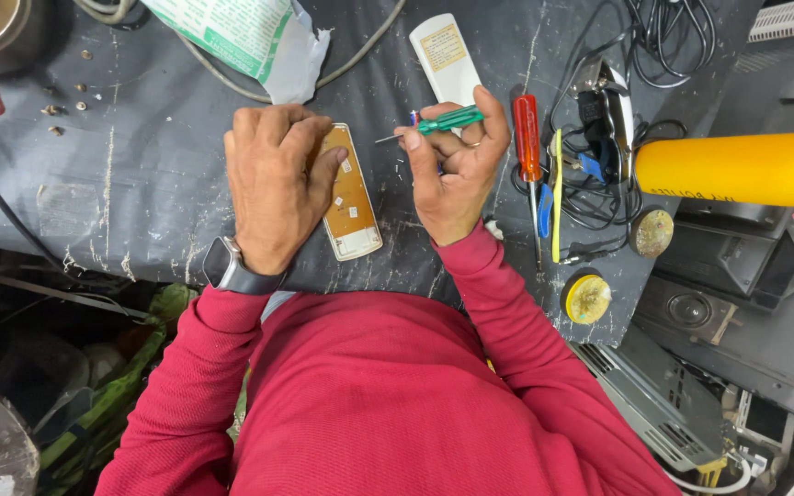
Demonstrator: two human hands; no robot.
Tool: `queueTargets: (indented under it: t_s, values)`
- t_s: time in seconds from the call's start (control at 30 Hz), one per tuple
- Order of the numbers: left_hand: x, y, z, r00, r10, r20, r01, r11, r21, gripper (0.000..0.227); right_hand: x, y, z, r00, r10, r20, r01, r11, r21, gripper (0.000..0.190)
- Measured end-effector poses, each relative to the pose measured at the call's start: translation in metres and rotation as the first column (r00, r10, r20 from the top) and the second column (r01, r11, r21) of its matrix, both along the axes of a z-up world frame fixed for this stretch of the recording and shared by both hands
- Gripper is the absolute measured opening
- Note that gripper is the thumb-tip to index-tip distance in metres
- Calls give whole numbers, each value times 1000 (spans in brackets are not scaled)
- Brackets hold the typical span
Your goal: The person disassembles a white remote control using a screwdriver to remove the back cover and internal components. They then use a metal file to smooth the edges of the remote's plastic casing and a cotton swab to clean the interior before reassembling the device.
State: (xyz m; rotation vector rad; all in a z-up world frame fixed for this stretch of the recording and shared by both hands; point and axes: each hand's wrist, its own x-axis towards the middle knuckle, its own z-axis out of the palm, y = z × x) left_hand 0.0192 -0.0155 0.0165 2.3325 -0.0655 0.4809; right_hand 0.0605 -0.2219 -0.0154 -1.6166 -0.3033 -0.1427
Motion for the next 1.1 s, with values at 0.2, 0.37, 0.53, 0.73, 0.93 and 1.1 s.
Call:
queueTargets:
  t_s: [0.2,0.37,0.53,0.73,0.93,1.1]
  values:
    - [-2,1,-12,1000,29,-8,-29,1000,-10,36,11,27,-9,985,121,120,-99,979,-179,70]
    - [-2,4,-16,999,30,-16,-30,999,-22,38,15,31,-11,973,164,164,-120,961,-249,69]
    - [-2,3,-18,999,24,-23,-24,999,-22,40,16,30,-15,946,179,272,-92,948,-303,70]
    - [-1,5,-20,999,24,-24,-24,999,-21,43,18,31,-12,957,176,232,-103,949,-298,70]
    - [-1,4,-20,1000,18,-15,-19,1000,-25,43,22,36,14,823,203,530,85,879,-469,58]
    - [-1,5,-20,999,16,-37,-17,1000,-15,44,23,37,37,821,108,561,235,830,-505,37]
